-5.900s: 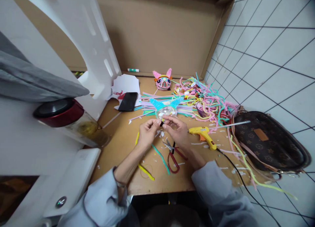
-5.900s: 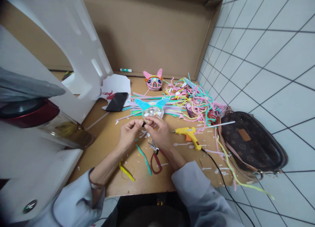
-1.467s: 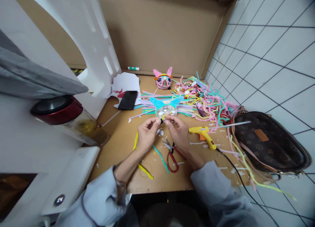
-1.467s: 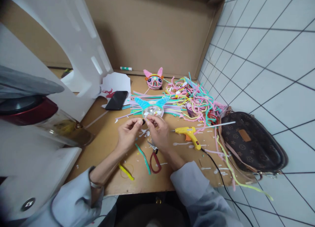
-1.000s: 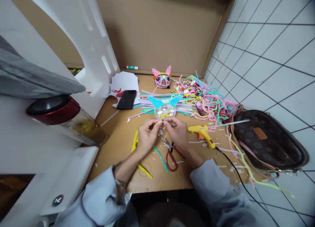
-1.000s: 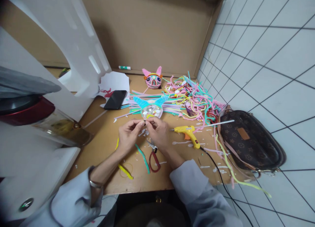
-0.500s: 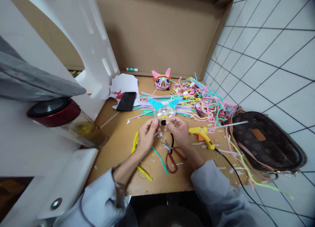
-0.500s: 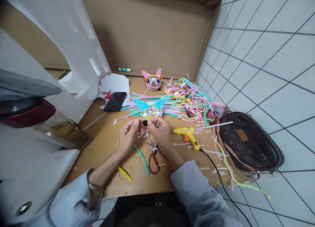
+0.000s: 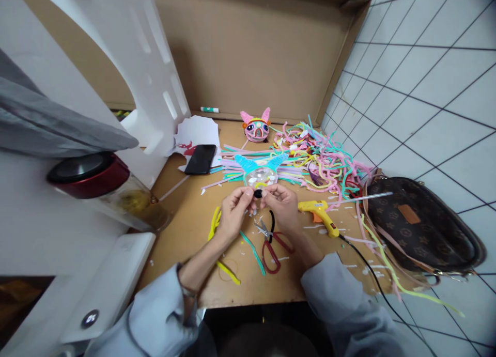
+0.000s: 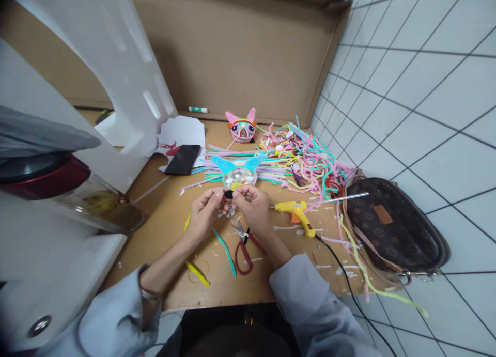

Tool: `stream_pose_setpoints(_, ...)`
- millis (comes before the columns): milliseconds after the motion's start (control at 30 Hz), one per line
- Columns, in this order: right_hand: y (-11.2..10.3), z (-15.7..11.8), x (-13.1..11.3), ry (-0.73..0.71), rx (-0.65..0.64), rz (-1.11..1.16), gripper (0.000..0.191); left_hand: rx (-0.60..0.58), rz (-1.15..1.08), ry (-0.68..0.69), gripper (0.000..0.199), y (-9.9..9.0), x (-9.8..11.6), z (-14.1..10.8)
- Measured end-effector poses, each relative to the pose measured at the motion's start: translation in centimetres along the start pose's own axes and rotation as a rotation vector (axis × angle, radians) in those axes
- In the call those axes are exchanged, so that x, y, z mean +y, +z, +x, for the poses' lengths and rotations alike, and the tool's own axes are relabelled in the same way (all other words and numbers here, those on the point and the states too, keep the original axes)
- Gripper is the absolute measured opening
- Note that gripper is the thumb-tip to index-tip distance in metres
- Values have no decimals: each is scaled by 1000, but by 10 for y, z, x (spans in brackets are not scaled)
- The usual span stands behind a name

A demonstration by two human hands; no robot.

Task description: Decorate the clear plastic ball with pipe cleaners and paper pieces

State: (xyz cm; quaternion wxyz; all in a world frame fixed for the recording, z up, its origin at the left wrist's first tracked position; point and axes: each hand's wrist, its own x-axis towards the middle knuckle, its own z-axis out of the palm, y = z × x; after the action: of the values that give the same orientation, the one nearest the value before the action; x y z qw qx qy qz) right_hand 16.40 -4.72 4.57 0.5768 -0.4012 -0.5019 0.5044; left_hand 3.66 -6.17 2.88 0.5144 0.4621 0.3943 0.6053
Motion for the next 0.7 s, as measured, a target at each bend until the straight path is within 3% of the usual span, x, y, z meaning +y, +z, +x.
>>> stream_pose_setpoints(167,1,0,0,12,8,-44,21,61,47,28,40,3,3,-2)
stream_pose_setpoints(500,1,-3,-3,-19,-18,-82,17,76,45,11,40,2,4,0)
stream_pose_setpoints(700,-6,-2,-2,-120,65,-95,18,105,-1,-5,42,-1,1,3)
